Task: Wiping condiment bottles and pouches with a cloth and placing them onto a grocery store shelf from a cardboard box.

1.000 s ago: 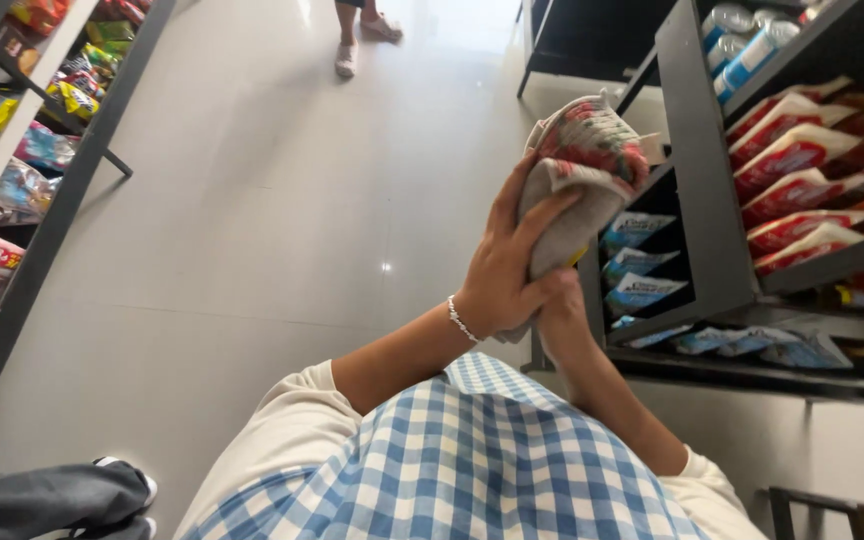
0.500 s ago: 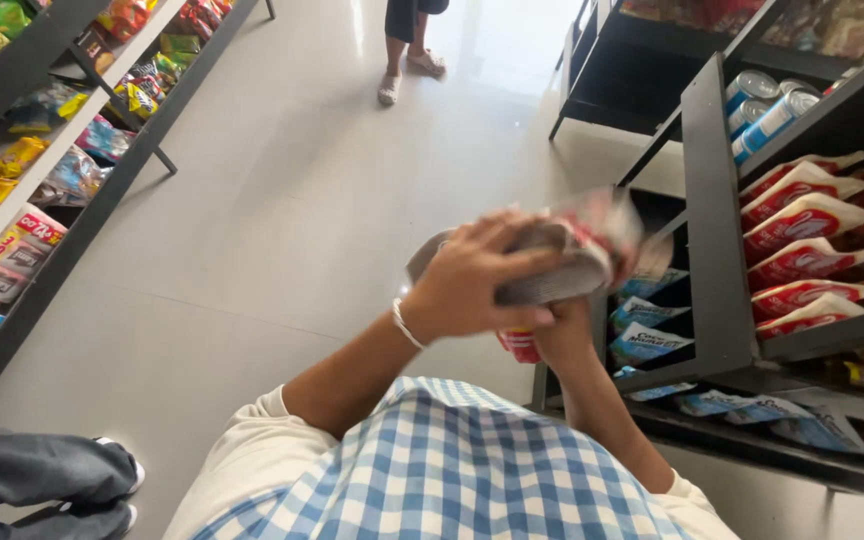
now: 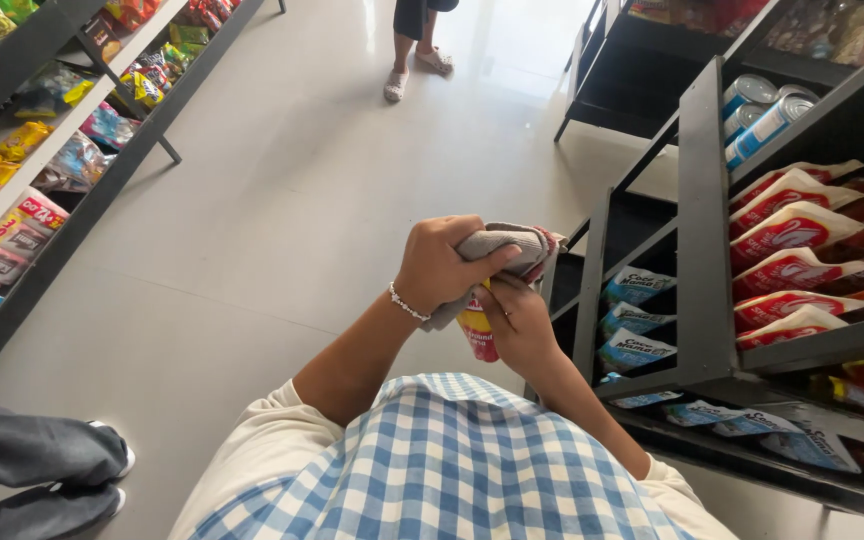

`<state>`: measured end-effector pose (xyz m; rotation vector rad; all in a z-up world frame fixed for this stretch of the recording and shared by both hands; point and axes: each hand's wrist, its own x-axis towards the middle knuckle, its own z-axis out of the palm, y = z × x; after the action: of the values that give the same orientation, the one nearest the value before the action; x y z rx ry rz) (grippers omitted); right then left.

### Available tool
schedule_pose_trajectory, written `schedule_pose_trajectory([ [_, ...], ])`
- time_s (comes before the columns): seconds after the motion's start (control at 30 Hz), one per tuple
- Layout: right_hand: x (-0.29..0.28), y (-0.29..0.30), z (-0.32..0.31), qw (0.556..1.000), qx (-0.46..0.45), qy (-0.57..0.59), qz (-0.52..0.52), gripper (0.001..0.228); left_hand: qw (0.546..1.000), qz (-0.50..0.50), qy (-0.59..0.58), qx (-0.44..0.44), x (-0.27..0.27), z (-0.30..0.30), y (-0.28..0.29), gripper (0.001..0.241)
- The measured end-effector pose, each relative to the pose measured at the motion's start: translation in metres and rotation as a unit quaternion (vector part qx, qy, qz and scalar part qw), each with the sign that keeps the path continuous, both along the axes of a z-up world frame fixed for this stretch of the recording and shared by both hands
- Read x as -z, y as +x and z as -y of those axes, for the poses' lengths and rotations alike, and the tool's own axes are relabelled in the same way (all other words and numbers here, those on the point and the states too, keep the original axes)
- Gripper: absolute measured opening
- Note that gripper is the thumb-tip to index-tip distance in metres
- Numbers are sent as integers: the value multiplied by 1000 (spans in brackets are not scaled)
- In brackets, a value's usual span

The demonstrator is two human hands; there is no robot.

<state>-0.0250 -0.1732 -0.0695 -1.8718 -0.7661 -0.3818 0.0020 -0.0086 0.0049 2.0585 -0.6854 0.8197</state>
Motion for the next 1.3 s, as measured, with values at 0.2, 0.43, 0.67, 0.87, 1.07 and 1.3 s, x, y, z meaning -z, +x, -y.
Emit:
schedule_pose_trajectory([
  [0.2, 8, -4, 25, 999, 23, -10, 19, 19, 999, -32, -33, 23, -3, 21, -1, 45],
  [0.43, 42, -4, 57, 999, 30, -13, 3, 21, 983, -113, -125, 72, 20, 23, 18, 38],
  [0.67, 85, 40, 99, 843, -14, 429, -325, 26, 968, -164, -76, 176, -18, -30, 58, 42],
  [0.87, 57, 67, 60, 763, -26, 596, -250, 34, 969, -36, 91, 226, 2, 54, 60, 54],
  [1.07, 62, 76, 27, 698, -190, 667, -176, 53, 975, 127, -52, 177, 47, 67, 88, 41],
  [1.3, 85, 28, 16, 693, 85, 698, -159, 56, 934, 82, 135, 321, 53, 49, 79, 56],
])
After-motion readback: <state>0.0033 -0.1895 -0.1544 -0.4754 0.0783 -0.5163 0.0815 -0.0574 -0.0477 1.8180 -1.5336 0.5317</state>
